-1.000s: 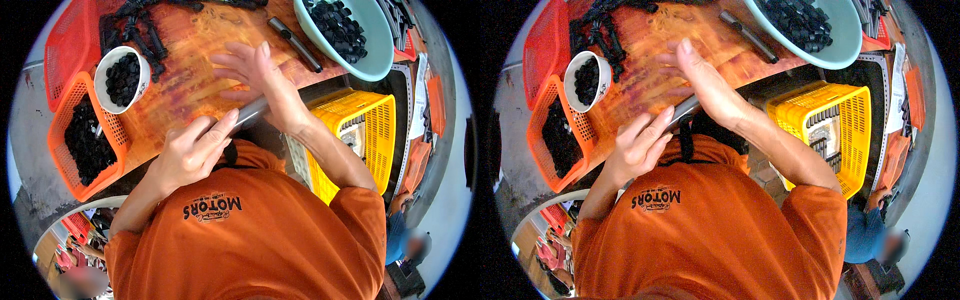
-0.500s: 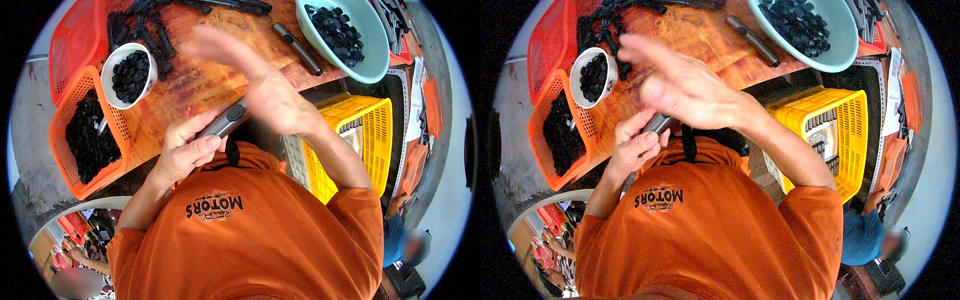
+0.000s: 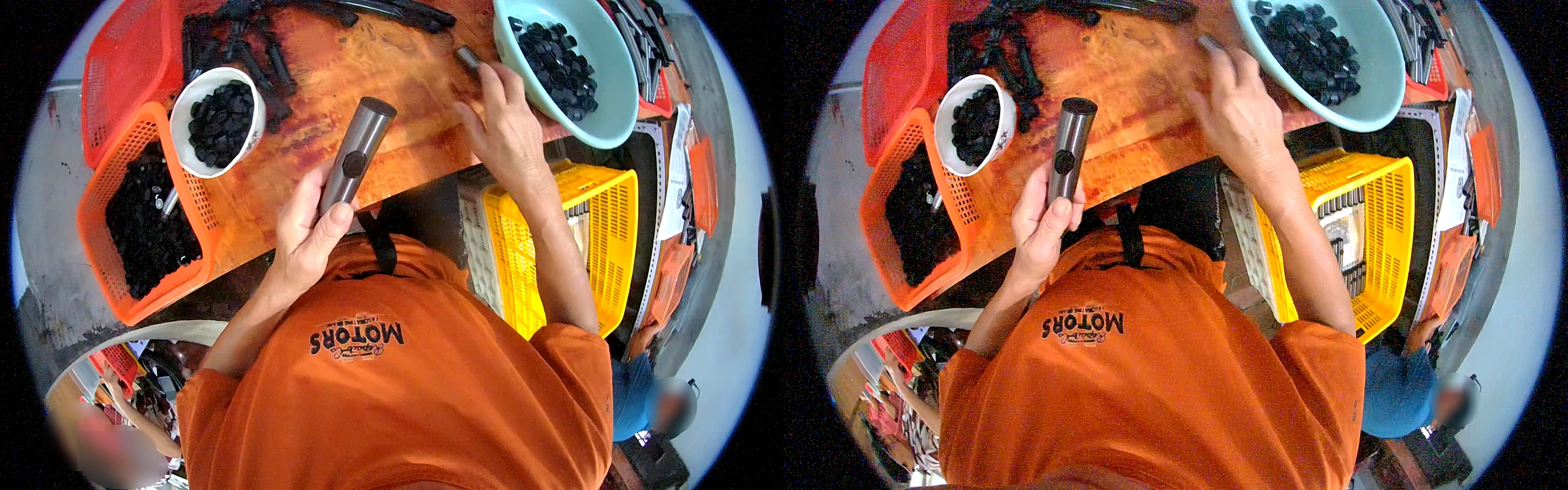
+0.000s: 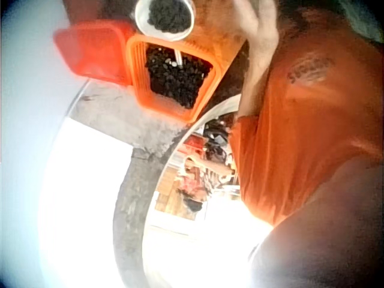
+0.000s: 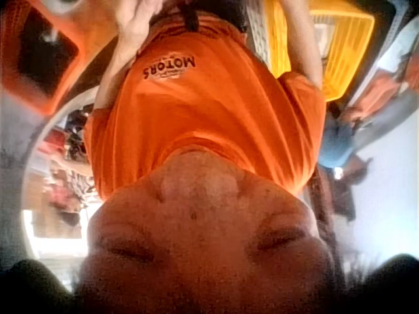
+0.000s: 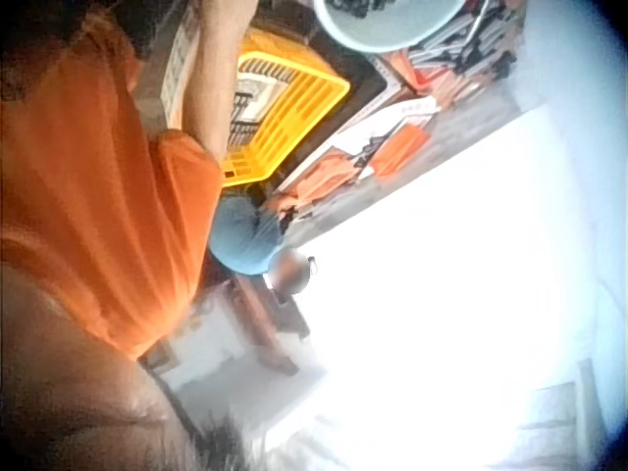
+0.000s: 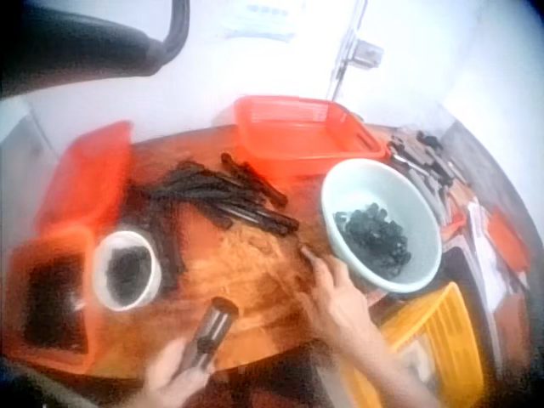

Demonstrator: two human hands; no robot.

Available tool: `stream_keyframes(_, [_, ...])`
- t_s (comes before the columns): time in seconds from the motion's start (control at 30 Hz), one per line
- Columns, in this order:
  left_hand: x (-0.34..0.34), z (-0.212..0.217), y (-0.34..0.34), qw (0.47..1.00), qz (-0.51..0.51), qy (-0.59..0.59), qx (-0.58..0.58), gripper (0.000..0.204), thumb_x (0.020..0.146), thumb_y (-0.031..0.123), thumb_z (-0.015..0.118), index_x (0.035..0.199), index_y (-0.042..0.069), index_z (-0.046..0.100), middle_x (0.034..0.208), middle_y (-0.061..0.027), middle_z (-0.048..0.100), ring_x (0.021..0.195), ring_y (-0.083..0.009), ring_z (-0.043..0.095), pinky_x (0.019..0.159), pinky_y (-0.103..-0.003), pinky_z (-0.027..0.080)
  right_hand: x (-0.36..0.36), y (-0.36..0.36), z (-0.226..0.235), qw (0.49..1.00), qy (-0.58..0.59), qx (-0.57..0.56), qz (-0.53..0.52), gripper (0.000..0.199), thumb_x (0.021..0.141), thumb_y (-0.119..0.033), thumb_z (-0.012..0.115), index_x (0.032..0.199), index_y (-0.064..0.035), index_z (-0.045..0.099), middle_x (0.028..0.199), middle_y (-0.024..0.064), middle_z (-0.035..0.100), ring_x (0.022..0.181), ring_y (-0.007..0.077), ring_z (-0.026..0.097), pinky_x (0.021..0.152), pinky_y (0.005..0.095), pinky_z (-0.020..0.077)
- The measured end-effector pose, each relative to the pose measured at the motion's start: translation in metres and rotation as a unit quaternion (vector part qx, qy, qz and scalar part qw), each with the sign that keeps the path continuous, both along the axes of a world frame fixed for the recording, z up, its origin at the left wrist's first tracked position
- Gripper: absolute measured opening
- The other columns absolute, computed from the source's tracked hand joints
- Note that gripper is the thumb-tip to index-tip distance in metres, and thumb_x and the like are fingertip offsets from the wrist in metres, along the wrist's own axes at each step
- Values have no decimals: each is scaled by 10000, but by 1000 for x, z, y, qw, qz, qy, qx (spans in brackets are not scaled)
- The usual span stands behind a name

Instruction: The person assembles small black plastic components onto cylindrical metal rods at a workbench. They repeatedly pick up a rod, attach a plastic piece, and place the assembled unit into a yellow basket. The person also handles loose black plastic pieces from a bowl and an orange basket.

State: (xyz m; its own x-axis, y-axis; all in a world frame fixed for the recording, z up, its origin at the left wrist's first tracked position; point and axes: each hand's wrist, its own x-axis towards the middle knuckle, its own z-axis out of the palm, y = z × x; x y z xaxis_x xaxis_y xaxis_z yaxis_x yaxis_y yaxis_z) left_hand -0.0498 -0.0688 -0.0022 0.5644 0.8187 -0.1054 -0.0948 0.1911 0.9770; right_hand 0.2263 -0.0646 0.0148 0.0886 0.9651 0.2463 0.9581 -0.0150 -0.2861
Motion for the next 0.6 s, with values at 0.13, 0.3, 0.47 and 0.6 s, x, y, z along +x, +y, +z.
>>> stream_keyframes(0.13, [4,-4,6,989,-3,-106,-100,522,877,223,642,1277,20,375,979,-48,521,821,-106,499,723,-244,426,16,-4,-26,992,-56,-98,-51,561,861,-221,633,1296,46,399,1233,296,473,1014,453,572,817,451,517])
stream_keyframes(0.3, [9,-5,17,984,-15,-152,-95,494,870,147,658,1268,52,381,1039,-33,496,886,-83,481,756,-220,428,24,10,-24,981,-144,-126,-35,218,836,-141,618,940,22,518,973,211,550,732,385,654,585,440,553])
stream_keyframes(0.47, [14,-11,20,982,7,-167,-90,526,810,180,715,1218,98,394,1060,-67,515,990,-161,498,873,-300,385,18,12,-15,976,-162,-135,54,246,835,-243,656,827,-17,560,852,154,585,616,317,660,516,410,543])
stream_keyframes(0.6, [16,-13,25,978,-14,-192,-74,528,849,99,675,1287,69,382,1110,-40,503,1059,-129,485,937,-291,394,-1,7,-12,988,-87,-124,43,298,852,-287,652,849,-14,534,804,165,584,647,352,650,525,428,532])
